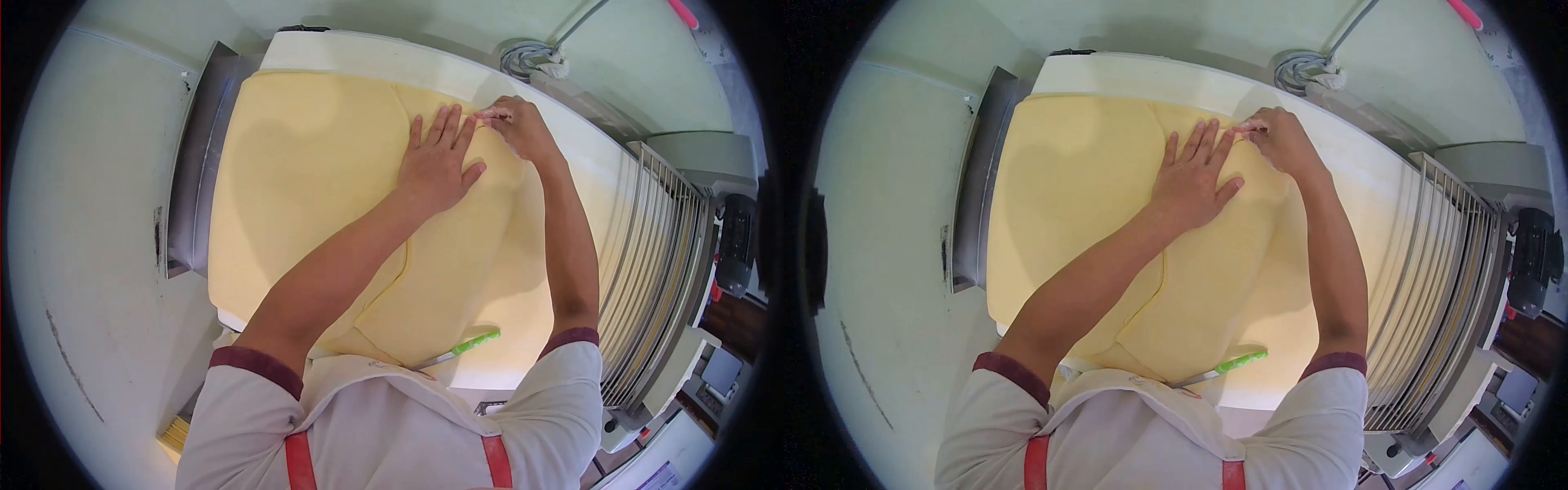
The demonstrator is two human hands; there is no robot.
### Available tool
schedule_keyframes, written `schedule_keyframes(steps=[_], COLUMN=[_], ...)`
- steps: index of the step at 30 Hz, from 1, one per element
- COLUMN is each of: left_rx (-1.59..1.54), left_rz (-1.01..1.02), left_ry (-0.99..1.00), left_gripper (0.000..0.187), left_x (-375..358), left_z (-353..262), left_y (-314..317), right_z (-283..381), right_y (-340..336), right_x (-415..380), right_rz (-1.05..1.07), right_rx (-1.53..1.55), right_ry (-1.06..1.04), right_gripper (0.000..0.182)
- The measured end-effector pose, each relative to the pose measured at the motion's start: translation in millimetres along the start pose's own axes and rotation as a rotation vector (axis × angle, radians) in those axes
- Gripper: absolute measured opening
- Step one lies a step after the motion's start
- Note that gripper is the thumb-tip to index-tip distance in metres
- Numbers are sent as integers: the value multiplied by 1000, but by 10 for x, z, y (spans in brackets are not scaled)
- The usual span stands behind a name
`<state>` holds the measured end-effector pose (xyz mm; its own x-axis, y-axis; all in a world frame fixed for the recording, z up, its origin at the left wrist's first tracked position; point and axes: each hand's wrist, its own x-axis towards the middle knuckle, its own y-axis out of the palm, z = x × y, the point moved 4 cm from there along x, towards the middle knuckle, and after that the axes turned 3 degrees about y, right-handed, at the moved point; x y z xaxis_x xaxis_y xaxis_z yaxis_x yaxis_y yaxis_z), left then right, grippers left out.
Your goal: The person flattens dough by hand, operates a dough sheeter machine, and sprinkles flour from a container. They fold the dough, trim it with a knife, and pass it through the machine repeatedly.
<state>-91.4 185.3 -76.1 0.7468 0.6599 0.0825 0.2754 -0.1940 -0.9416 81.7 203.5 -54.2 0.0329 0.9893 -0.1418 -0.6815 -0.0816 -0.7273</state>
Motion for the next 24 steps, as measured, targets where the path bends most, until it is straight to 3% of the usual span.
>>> schedule_keyframes(steps=[4,7,10,13,16,17,19,22,24], left_rx=[-9,-193,-157,7,19,-6,-58,-78,-17], left_rz=[11,-37,-30,153,123,126,140,134,132], left_ry=[-4,18,-30,83,77,80,98,104,142], left_gripper=[71,72,72,72,71,71,70,67,65], left_x=[-1,-36,-426,-921,-917,-924,-959,-1193,-1250], left_z=[9,57,227,170,124,148,183,240,211], left_y=[-34,-132,-289,-227,-240,-250,-247,-271,-291], right_z=[61,-20,-145,-175,-199,-132,0,36,128], right_y=[-18,18,86,122,149,116,62,-18,211], right_x=[-131,-242,-265,-276,-280,-335,-532,-1242,-1979], right_rz=[-62,-127,-267,-339,-308,-388,-552,-614,-463], right_rx=[-123,-65,-92,-75,-121,-70,33,-12,-97], right_ry=[-85,-130,-217,-230,-182,-186,-184,-62,47], right_gripper=[19,20,22,21,30,34,42,48,44])
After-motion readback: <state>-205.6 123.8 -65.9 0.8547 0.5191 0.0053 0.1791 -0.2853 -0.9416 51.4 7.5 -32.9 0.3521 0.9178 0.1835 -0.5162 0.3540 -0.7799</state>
